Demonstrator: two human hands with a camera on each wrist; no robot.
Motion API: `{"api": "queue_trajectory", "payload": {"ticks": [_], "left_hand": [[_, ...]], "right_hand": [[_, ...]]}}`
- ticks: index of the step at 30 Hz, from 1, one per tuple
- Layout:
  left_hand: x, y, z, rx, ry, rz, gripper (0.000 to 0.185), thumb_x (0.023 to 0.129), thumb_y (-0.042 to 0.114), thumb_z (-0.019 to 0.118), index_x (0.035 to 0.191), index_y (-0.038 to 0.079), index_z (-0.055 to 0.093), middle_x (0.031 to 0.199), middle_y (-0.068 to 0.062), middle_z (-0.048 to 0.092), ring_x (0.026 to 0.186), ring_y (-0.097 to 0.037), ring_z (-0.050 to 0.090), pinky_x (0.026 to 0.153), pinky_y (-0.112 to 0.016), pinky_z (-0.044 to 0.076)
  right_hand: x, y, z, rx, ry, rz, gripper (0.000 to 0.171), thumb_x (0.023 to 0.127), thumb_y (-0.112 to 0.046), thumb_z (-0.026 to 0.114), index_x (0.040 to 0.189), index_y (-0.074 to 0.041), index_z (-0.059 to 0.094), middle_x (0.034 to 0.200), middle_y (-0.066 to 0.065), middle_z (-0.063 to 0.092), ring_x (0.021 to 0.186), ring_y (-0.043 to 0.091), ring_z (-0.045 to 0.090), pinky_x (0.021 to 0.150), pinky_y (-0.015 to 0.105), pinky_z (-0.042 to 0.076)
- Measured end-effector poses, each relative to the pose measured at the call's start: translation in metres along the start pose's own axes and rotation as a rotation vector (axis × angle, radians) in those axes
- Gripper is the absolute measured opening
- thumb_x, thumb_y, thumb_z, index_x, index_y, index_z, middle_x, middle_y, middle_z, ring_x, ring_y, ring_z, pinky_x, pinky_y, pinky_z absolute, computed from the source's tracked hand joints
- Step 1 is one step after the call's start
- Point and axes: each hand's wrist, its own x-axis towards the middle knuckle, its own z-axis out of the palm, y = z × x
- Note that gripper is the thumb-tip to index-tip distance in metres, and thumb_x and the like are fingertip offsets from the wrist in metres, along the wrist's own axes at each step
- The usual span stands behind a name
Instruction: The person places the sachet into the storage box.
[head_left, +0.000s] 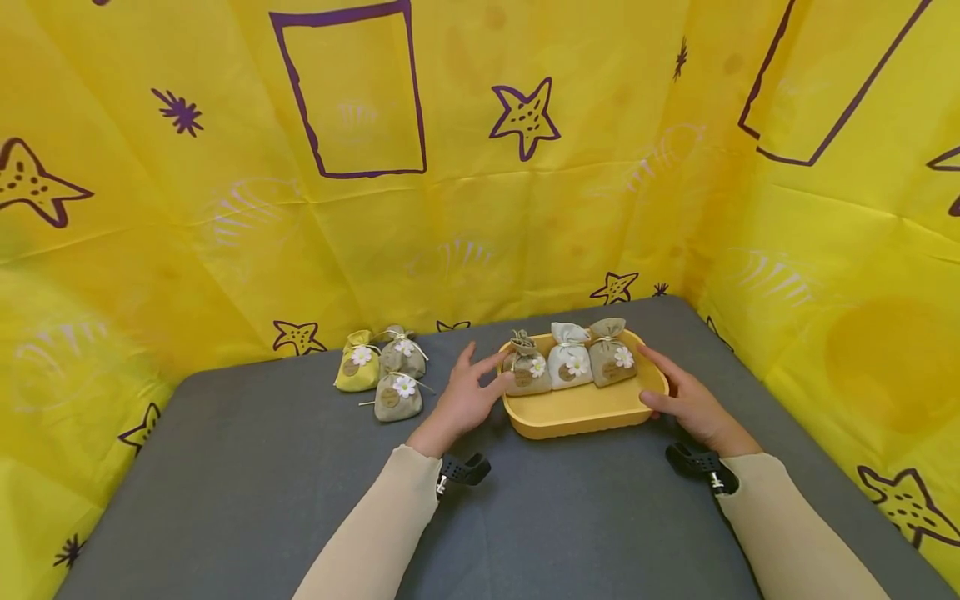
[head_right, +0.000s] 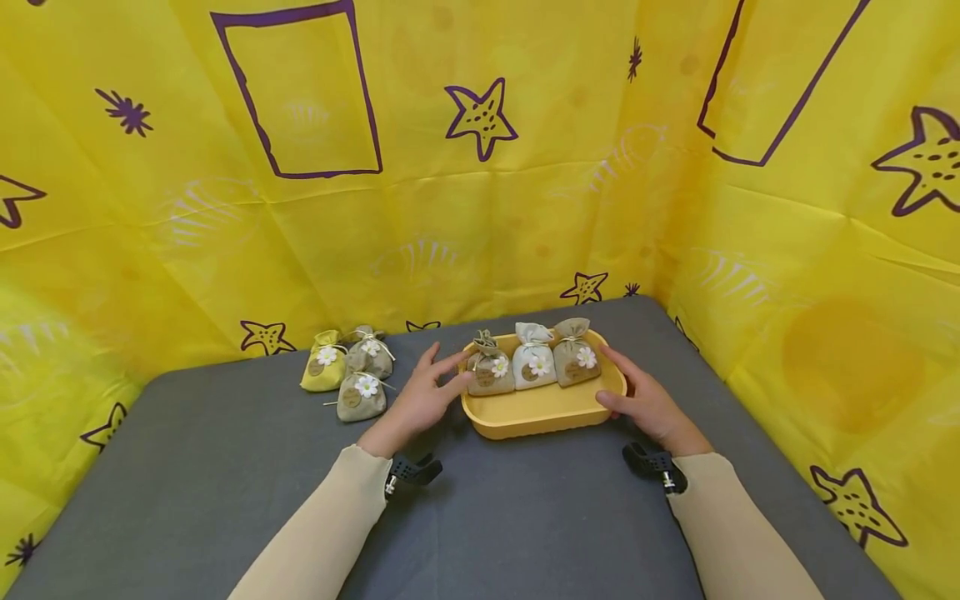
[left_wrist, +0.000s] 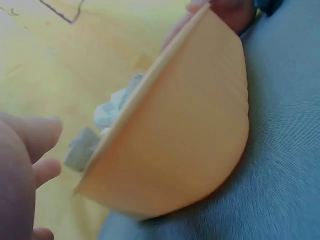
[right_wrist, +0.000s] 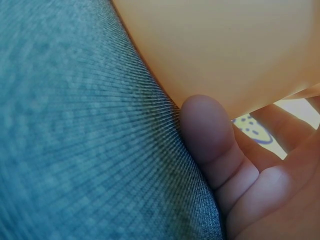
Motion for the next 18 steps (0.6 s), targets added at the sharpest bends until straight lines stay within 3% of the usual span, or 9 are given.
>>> {"api": "queue_trajectory", "payload": {"ticks": [9, 18], "left_hand": [[-0.044, -0.016, -0.044, -0.054, 0.087, 0.016, 0.052, 0.099, 0.040, 0.062, 0.145, 0.018, 0.055, 0.163, -0.015, 0.011, 0.145, -0.041, 0.020, 0.106, -0.061, 0.030], [-0.074, -0.041, -0.085, -0.031, 0.156, -0.016, 0.057, 0.098, 0.039, 0.065, 0.148, 0.015, 0.051, 0.162, -0.018, 0.009, 0.145, -0.041, 0.017, 0.109, -0.064, 0.023]], "right_hand": [[0.000, 0.002, 0.002, 0.003, -0.001, -0.020, 0.074, 0.098, -0.018, 0.062, 0.160, -0.015, 0.023, 0.151, 0.022, 0.028, 0.095, 0.029, 0.057, 0.073, 0.030, 0.052], [0.000, -0.001, 0.001, -0.001, -0.004, -0.023, 0.074, 0.098, -0.018, 0.062, 0.160, -0.016, 0.022, 0.150, 0.023, 0.031, 0.091, 0.026, 0.058, 0.072, 0.030, 0.052]]}}
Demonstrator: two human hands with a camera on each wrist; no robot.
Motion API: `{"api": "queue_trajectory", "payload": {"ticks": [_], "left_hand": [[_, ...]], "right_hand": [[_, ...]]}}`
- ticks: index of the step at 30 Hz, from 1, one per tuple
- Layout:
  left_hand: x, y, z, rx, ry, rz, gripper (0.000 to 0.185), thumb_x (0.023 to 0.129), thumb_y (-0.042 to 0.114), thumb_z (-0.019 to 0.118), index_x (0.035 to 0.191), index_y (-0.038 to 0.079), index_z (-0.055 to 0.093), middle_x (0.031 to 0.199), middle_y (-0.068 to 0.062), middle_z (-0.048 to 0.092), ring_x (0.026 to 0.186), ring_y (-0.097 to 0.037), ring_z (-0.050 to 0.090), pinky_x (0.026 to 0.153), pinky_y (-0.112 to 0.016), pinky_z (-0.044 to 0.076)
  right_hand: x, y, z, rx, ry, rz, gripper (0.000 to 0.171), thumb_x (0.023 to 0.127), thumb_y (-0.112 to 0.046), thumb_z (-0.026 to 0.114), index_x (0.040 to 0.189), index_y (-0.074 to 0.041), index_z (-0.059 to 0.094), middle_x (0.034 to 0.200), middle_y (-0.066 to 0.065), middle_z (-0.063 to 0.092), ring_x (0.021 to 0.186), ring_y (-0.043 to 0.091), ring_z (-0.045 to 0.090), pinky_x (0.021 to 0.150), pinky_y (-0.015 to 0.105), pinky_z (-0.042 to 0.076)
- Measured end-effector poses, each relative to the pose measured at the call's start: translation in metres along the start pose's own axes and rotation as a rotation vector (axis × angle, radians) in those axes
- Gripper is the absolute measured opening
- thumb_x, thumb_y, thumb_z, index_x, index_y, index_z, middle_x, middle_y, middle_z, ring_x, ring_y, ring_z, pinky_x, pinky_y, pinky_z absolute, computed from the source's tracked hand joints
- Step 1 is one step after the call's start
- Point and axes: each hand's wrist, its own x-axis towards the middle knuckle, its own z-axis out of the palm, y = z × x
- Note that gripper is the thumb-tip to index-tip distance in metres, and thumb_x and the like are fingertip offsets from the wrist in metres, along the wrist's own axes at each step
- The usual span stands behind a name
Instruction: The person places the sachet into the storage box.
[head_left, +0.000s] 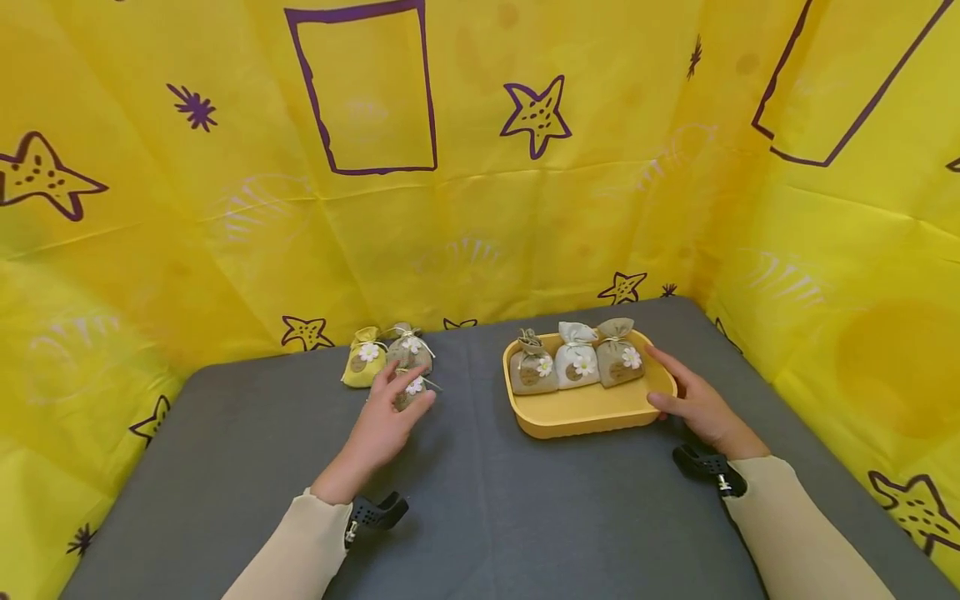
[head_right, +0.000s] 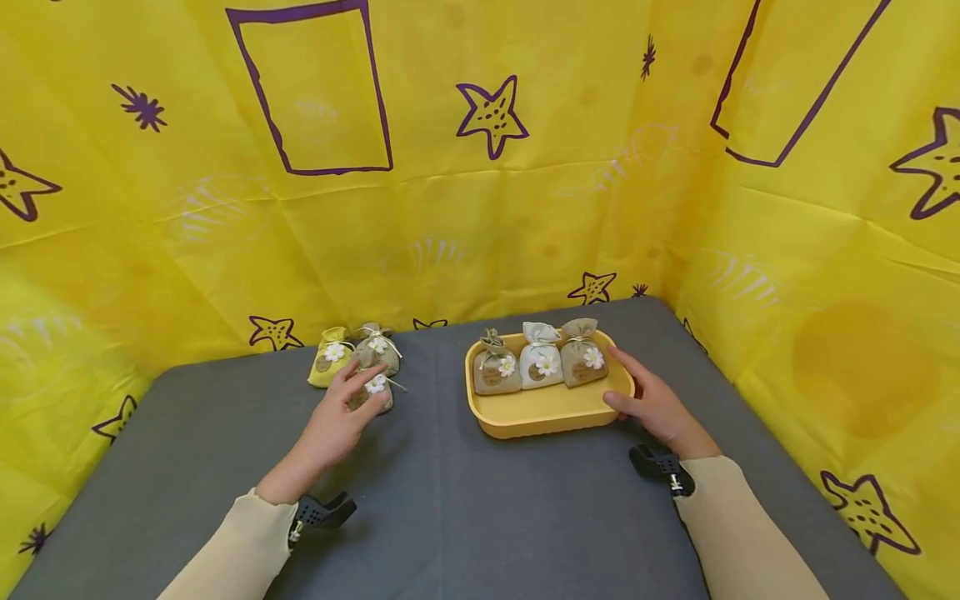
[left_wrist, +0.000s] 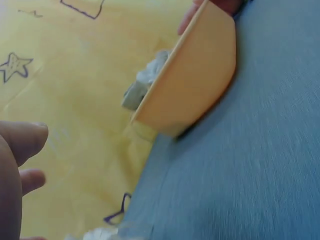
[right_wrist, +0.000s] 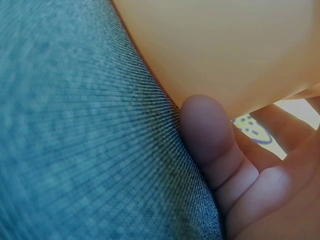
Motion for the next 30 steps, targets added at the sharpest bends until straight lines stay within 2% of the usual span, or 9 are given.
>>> {"api": "queue_trajectory", "payload": {"ticks": [5, 9, 12, 15, 18, 20, 25, 30], "left_hand": [[-0.012, -0.016, -0.025, 0.030, 0.050, -0.074, 0.065, 0.097, 0.038, 0.066, 0.153, 0.015, 0.043, 0.162, -0.021, 0.005, 0.142, -0.046, 0.023, 0.106, -0.063, 0.029], [-0.021, -0.036, -0.046, -0.012, 0.048, -0.158, 0.072, 0.095, 0.036, 0.069, 0.156, 0.015, 0.036, 0.162, -0.021, 0.003, 0.140, -0.047, 0.027, 0.107, -0.062, 0.029], [-0.026, -0.052, -0.059, -0.127, 0.030, -0.202, 0.076, 0.094, 0.030, 0.072, 0.158, 0.015, 0.032, 0.162, -0.020, 0.005, 0.141, -0.045, 0.027, 0.107, -0.058, 0.032], [-0.027, -0.067, -0.068, -0.329, -0.013, -0.211, 0.080, 0.093, 0.018, 0.073, 0.159, 0.013, 0.027, 0.162, -0.021, 0.010, 0.141, -0.043, 0.030, 0.102, -0.048, 0.041], [-0.026, -0.078, -0.072, -0.537, -0.078, -0.205, 0.081, 0.093, 0.005, 0.071, 0.159, 0.010, 0.023, 0.162, -0.020, 0.011, 0.141, -0.041, 0.029, 0.095, -0.040, 0.048], [-0.023, -0.084, -0.074, -0.613, -0.116, -0.198, 0.081, 0.093, 0.001, 0.069, 0.159, 0.008, 0.022, 0.163, -0.019, 0.009, 0.142, -0.041, 0.027, 0.093, -0.039, 0.049], [-0.014, -0.090, -0.073, -0.655, -0.179, -0.181, 0.079, 0.094, 0.001, 0.068, 0.159, 0.009, 0.023, 0.164, -0.013, 0.002, 0.144, -0.041, 0.022, 0.096, -0.044, 0.047], [-0.001, -0.090, -0.065, -0.656, -0.226, -0.142, 0.078, 0.093, 0.000, 0.068, 0.158, 0.007, 0.026, 0.163, -0.015, 0.009, 0.143, -0.040, 0.026, 0.094, -0.042, 0.049]], "right_hand": [[0.000, 0.003, -0.001, -0.019, 0.008, 0.006, 0.073, 0.099, -0.019, 0.062, 0.160, -0.018, 0.023, 0.153, 0.020, 0.028, 0.095, 0.027, 0.057, 0.073, 0.030, 0.052], [-0.001, 0.002, 0.000, -0.024, 0.010, 0.009, 0.073, 0.099, -0.019, 0.062, 0.160, -0.017, 0.023, 0.154, 0.021, 0.027, 0.096, 0.028, 0.057, 0.073, 0.030, 0.052], [-0.001, 0.000, 0.000, -0.025, 0.006, 0.006, 0.074, 0.099, -0.019, 0.062, 0.160, -0.016, 0.022, 0.154, 0.021, 0.026, 0.097, 0.028, 0.057, 0.073, 0.031, 0.053], [0.000, -0.001, 0.000, -0.022, 0.010, 0.009, 0.074, 0.098, -0.020, 0.063, 0.160, -0.016, 0.023, 0.154, 0.021, 0.027, 0.096, 0.027, 0.057, 0.072, 0.031, 0.053], [-0.001, -0.002, 0.000, -0.022, 0.008, 0.010, 0.074, 0.098, -0.020, 0.062, 0.160, -0.017, 0.022, 0.154, 0.021, 0.027, 0.095, 0.027, 0.057, 0.072, 0.031, 0.053], [-0.001, -0.003, 0.000, -0.017, 0.009, 0.011, 0.074, 0.098, -0.020, 0.063, 0.160, -0.017, 0.023, 0.152, 0.021, 0.030, 0.093, 0.026, 0.058, 0.071, 0.031, 0.053], [-0.001, -0.003, 0.000, 0.006, 0.003, 0.003, 0.074, 0.098, -0.016, 0.063, 0.160, -0.016, 0.022, 0.145, 0.023, 0.035, 0.086, 0.025, 0.059, 0.070, 0.031, 0.052], [-0.001, -0.004, 0.001, 0.000, -0.001, 0.003, 0.075, 0.098, -0.017, 0.063, 0.161, -0.016, 0.021, 0.144, 0.024, 0.036, 0.085, 0.025, 0.059, 0.070, 0.031, 0.052]]}}
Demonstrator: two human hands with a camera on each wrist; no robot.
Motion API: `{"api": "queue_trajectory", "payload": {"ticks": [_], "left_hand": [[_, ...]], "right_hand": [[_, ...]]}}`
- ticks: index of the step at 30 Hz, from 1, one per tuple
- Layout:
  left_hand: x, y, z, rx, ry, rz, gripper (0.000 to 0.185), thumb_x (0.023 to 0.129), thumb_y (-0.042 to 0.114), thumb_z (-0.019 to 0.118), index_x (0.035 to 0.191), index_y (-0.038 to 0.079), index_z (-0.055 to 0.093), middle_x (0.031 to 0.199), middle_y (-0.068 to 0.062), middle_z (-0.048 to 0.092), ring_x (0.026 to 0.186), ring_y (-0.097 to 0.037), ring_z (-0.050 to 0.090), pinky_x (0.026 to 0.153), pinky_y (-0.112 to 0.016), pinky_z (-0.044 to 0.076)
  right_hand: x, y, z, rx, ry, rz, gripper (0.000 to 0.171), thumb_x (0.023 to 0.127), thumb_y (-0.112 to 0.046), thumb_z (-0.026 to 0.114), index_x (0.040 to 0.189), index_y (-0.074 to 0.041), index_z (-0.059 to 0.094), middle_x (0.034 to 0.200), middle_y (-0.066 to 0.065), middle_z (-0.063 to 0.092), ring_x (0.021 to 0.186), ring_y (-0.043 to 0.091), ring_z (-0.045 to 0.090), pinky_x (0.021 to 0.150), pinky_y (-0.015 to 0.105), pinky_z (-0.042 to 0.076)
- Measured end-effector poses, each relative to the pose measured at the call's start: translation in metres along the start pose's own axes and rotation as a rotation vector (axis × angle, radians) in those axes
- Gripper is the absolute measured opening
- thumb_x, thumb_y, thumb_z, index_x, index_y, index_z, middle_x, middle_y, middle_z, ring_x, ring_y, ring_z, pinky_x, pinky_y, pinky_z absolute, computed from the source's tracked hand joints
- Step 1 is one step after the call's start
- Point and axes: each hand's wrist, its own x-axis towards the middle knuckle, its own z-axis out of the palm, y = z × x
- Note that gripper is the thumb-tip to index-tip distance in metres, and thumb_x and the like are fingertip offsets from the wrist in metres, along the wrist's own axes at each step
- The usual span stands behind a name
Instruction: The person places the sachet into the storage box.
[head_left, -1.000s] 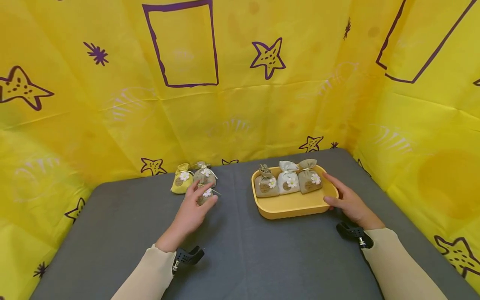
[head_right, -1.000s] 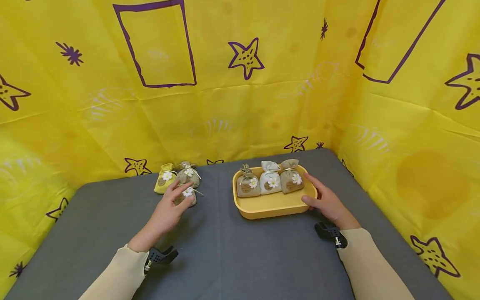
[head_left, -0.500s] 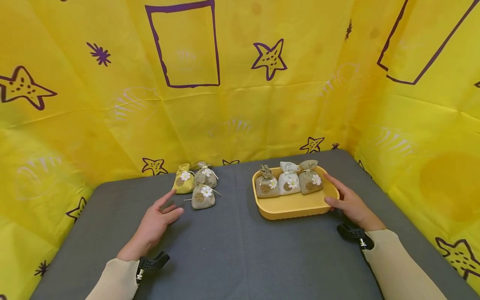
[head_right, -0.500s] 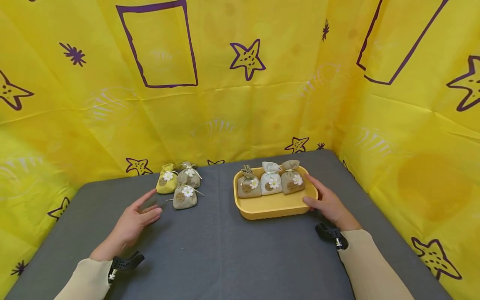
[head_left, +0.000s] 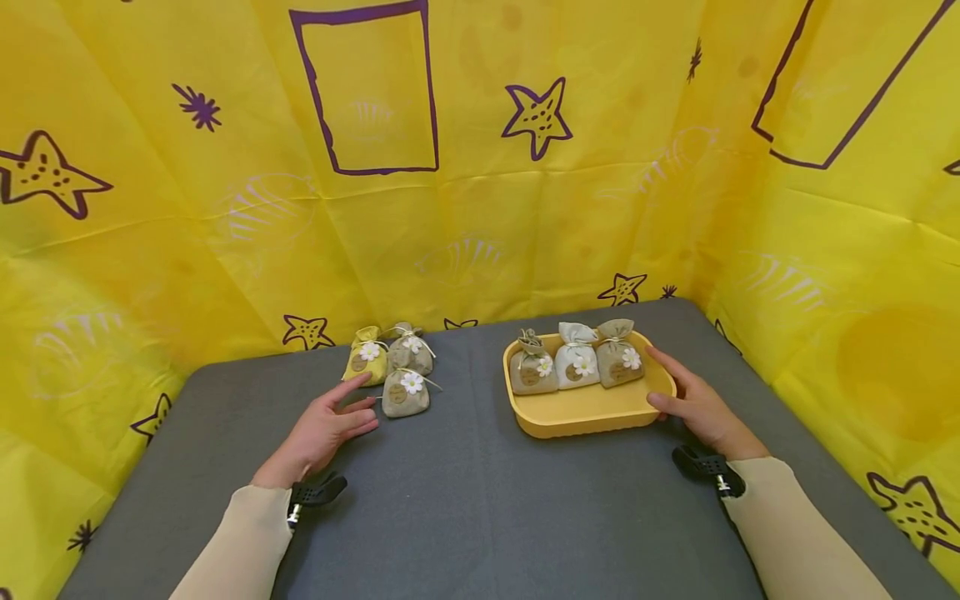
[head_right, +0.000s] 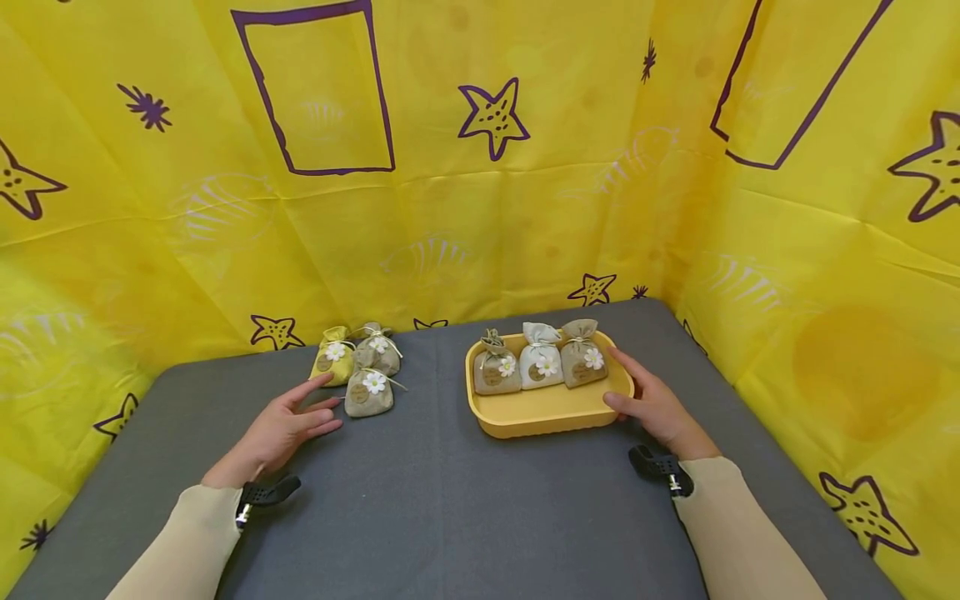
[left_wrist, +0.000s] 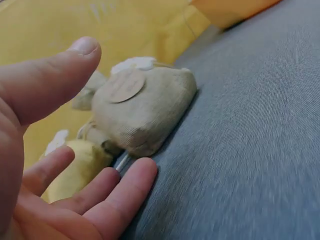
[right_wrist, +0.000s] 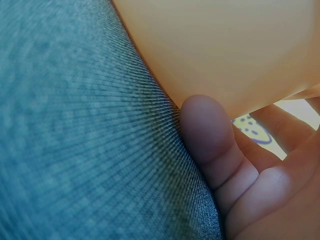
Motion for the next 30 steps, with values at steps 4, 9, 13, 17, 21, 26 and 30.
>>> {"api": "queue_trajectory", "payload": {"ticks": [4, 9, 13, 17, 21, 26, 30], "left_hand": [[0.010, 0.000, 0.008, 0.048, -0.038, 0.020, 0.077, 0.092, -0.001, 0.070, 0.157, 0.005, 0.030, 0.161, -0.014, 0.017, 0.142, -0.040, 0.026, 0.092, -0.040, 0.050], [0.018, 0.005, 0.015, 0.115, -0.055, 0.007, 0.072, 0.092, -0.002, 0.068, 0.155, 0.009, 0.036, 0.162, -0.010, 0.017, 0.143, -0.042, 0.023, 0.091, -0.042, 0.051], [0.023, 0.008, 0.017, 0.153, -0.052, -0.013, 0.069, 0.093, -0.001, 0.068, 0.154, 0.010, 0.039, 0.161, -0.013, 0.020, 0.136, -0.041, 0.037, 0.090, -0.043, 0.052], [0.028, 0.006, 0.018, 0.183, -0.034, -0.009, 0.065, 0.093, 0.000, 0.067, 0.152, 0.007, 0.042, 0.154, -0.019, 0.030, 0.115, -0.032, 0.058, 0.087, -0.043, 0.053], [0.031, 0.002, 0.020, 0.244, -0.019, 0.014, 0.058, 0.095, 0.001, 0.066, 0.149, 0.003, 0.045, 0.145, -0.024, 0.040, 0.101, -0.026, 0.063, 0.084, -0.042, 0.055], [0.033, 0.000, 0.024, 0.387, 0.028, 0.026, 0.044, 0.098, 0.006, 0.064, 0.141, 0.006, 0.057, 0.131, -0.020, 0.052, 0.091, -0.024, 0.063, 0.077, -0.037, 0.057], [0.034, 0.002, 0.029, 0.471, 0.059, 0.023, 0.037, 0.098, 0.009, 0.064, 0.135, 0.008, 0.062, 0.113, -0.017, 0.058, 0.081, -0.027, 0.062, 0.072, -0.037, 0.057]], "right_hand": [[0.001, 0.001, 0.000, -0.002, 0.002, 0.000, 0.075, 0.098, -0.017, 0.063, 0.160, -0.016, 0.022, 0.141, 0.024, 0.039, 0.082, 0.026, 0.059, 0.069, 0.031, 0.052], [0.002, 0.003, 0.001, 0.010, 0.002, -0.003, 0.075, 0.098, -0.017, 0.063, 0.160, -0.017, 0.022, 0.143, 0.024, 0.037, 0.082, 0.026, 0.059, 0.069, 0.031, 0.053], [0.001, 0.003, 0.000, 0.009, 0.005, -0.001, 0.074, 0.098, -0.017, 0.063, 0.160, -0.016, 0.023, 0.145, 0.024, 0.036, 0.083, 0.026, 0.059, 0.069, 0.031, 0.053], [0.001, 0.002, 0.000, 0.003, 0.004, 0.000, 0.075, 0.098, -0.018, 0.063, 0.160, -0.016, 0.022, 0.148, 0.023, 0.033, 0.085, 0.026, 0.059, 0.070, 0.031, 0.053], [0.001, 0.002, -0.001, 0.002, 0.003, -0.004, 0.075, 0.098, -0.017, 0.063, 0.160, -0.016, 0.023, 0.145, 0.024, 0.035, 0.085, 0.026, 0.059, 0.070, 0.032, 0.053], [0.001, 0.004, -0.001, -0.007, 0.006, -0.002, 0.074, 0.098, -0.018, 0.063, 0.160, -0.016, 0.024, 0.146, 0.023, 0.034, 0.086, 0.026, 0.059, 0.070, 0.031, 0.053], [0.001, 0.006, -0.002, -0.011, 0.007, 0.005, 0.073, 0.098, -0.018, 0.062, 0.160, -0.016, 0.023, 0.147, 0.022, 0.033, 0.087, 0.027, 0.058, 0.070, 0.032, 0.053]]}}
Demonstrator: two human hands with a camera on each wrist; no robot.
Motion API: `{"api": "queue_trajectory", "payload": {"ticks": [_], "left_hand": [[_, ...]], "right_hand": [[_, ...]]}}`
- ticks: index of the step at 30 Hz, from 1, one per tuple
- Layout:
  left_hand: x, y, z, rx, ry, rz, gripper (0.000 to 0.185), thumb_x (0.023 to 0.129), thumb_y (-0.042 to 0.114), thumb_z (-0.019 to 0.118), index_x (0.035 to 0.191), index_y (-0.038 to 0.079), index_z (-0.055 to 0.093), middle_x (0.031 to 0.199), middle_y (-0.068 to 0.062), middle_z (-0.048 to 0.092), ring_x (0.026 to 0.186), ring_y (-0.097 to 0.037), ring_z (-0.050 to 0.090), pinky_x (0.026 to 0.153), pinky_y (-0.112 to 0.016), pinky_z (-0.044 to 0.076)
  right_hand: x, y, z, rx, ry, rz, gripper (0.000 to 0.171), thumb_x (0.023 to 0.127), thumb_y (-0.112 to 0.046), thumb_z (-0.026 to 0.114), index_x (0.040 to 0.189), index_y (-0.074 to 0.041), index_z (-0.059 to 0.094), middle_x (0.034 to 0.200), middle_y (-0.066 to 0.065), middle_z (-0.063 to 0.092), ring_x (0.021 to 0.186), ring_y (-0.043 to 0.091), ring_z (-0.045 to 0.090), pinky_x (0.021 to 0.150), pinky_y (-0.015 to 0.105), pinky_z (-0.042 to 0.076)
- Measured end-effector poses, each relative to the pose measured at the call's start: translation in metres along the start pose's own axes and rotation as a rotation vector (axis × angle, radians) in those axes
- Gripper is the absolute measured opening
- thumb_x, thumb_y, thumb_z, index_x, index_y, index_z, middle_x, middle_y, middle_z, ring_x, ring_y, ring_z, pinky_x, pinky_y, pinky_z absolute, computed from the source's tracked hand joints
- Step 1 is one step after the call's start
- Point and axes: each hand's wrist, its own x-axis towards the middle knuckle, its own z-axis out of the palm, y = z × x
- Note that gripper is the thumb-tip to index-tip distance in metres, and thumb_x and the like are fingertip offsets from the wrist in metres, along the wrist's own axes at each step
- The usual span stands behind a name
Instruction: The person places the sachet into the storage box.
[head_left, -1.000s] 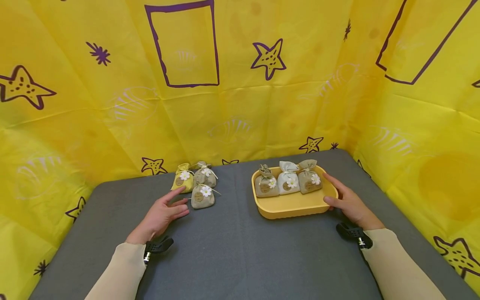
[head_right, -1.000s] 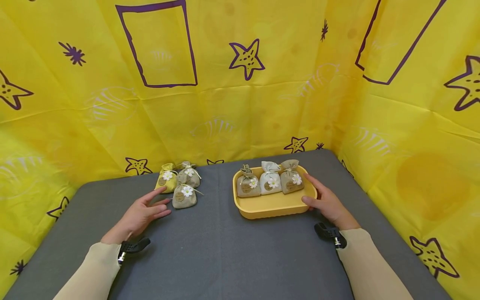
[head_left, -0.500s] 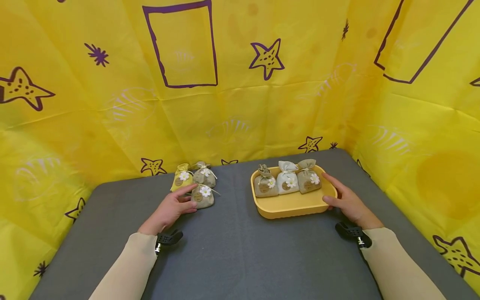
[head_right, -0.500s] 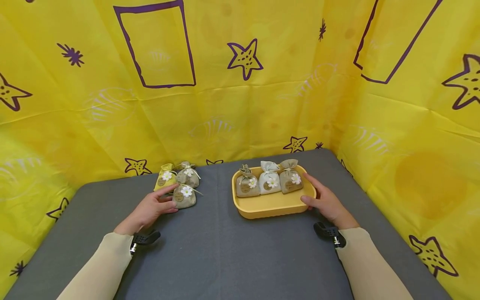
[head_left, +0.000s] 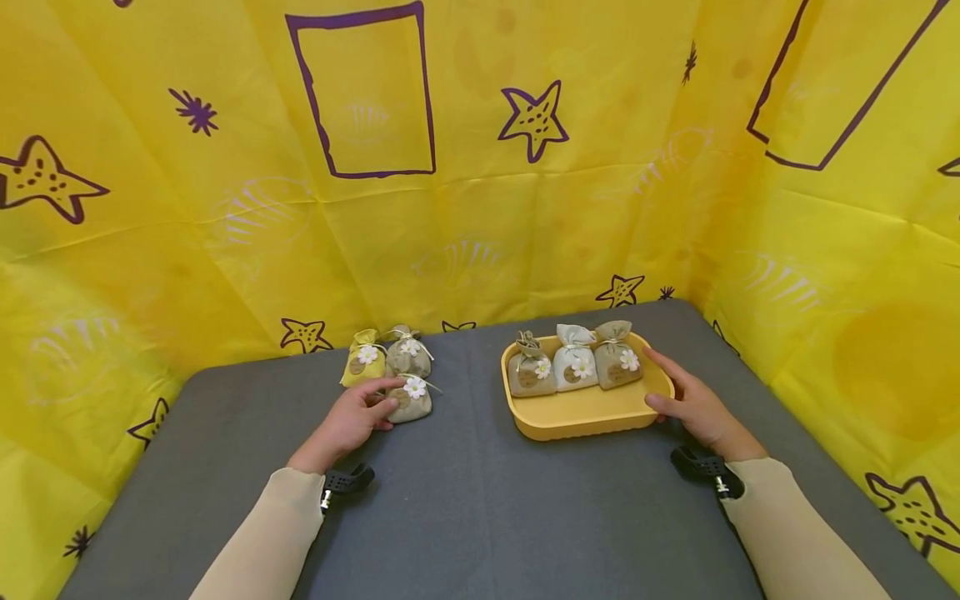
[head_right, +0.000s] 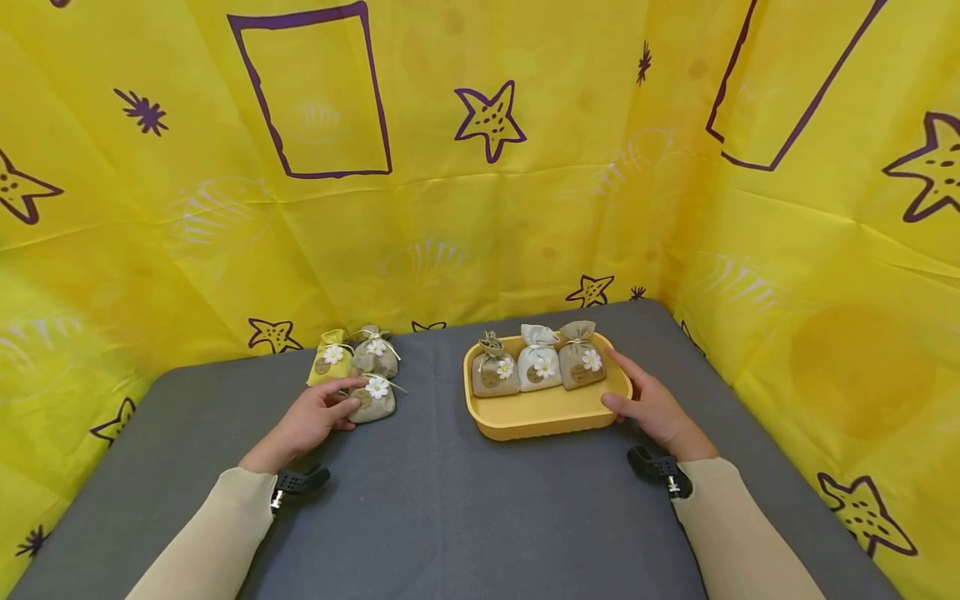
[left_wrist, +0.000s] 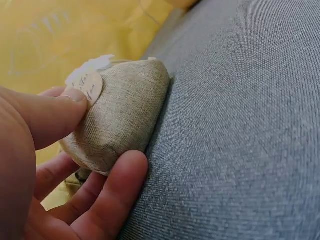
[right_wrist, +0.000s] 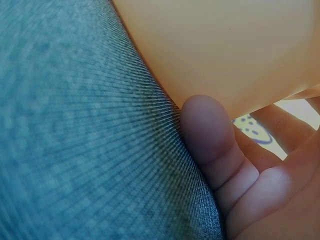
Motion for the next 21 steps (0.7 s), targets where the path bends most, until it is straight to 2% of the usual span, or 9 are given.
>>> {"api": "queue_trajectory", "payload": {"ticks": [4, 9, 17, 21], "left_hand": [[0.000, 0.004, 0.002, 0.039, 0.007, -0.017, 0.034, 0.097, 0.010, 0.066, 0.132, 0.009, 0.064, 0.100, -0.015, 0.061, 0.077, -0.028, 0.062, 0.071, -0.038, 0.056], [0.000, 0.008, 0.004, 0.063, -0.016, -0.014, 0.030, 0.097, 0.010, 0.067, 0.127, 0.009, 0.066, 0.093, -0.013, 0.064, 0.073, -0.028, 0.062, 0.070, -0.038, 0.055], [-0.003, 0.014, 0.011, 0.085, -0.044, -0.006, 0.027, 0.094, 0.007, 0.070, 0.120, 0.009, 0.068, 0.100, -0.010, 0.066, 0.072, -0.026, 0.063, 0.068, -0.039, 0.055], [-0.005, 0.016, 0.013, 0.092, -0.085, 0.005, 0.026, 0.093, 0.008, 0.071, 0.118, 0.010, 0.068, 0.100, -0.010, 0.066, 0.073, -0.026, 0.064, 0.067, -0.041, 0.055]], "right_hand": [[0.000, 0.001, 0.000, -0.002, 0.006, 0.007, 0.073, 0.098, -0.018, 0.062, 0.160, -0.018, 0.024, 0.145, 0.021, 0.035, 0.087, 0.029, 0.058, 0.070, 0.032, 0.053], [0.000, 0.000, -0.001, -0.009, 0.008, -0.002, 0.073, 0.098, -0.018, 0.062, 0.160, -0.018, 0.023, 0.145, 0.021, 0.035, 0.086, 0.029, 0.058, 0.070, 0.032, 0.053], [0.000, 0.000, 0.000, -0.006, 0.007, 0.008, 0.073, 0.098, -0.017, 0.062, 0.160, -0.018, 0.024, 0.143, 0.021, 0.038, 0.085, 0.029, 0.058, 0.070, 0.032, 0.053], [0.000, 0.001, 0.000, -0.001, 0.003, 0.008, 0.073, 0.098, -0.017, 0.061, 0.160, -0.018, 0.023, 0.145, 0.021, 0.035, 0.086, 0.029, 0.058, 0.070, 0.032, 0.053]]}}
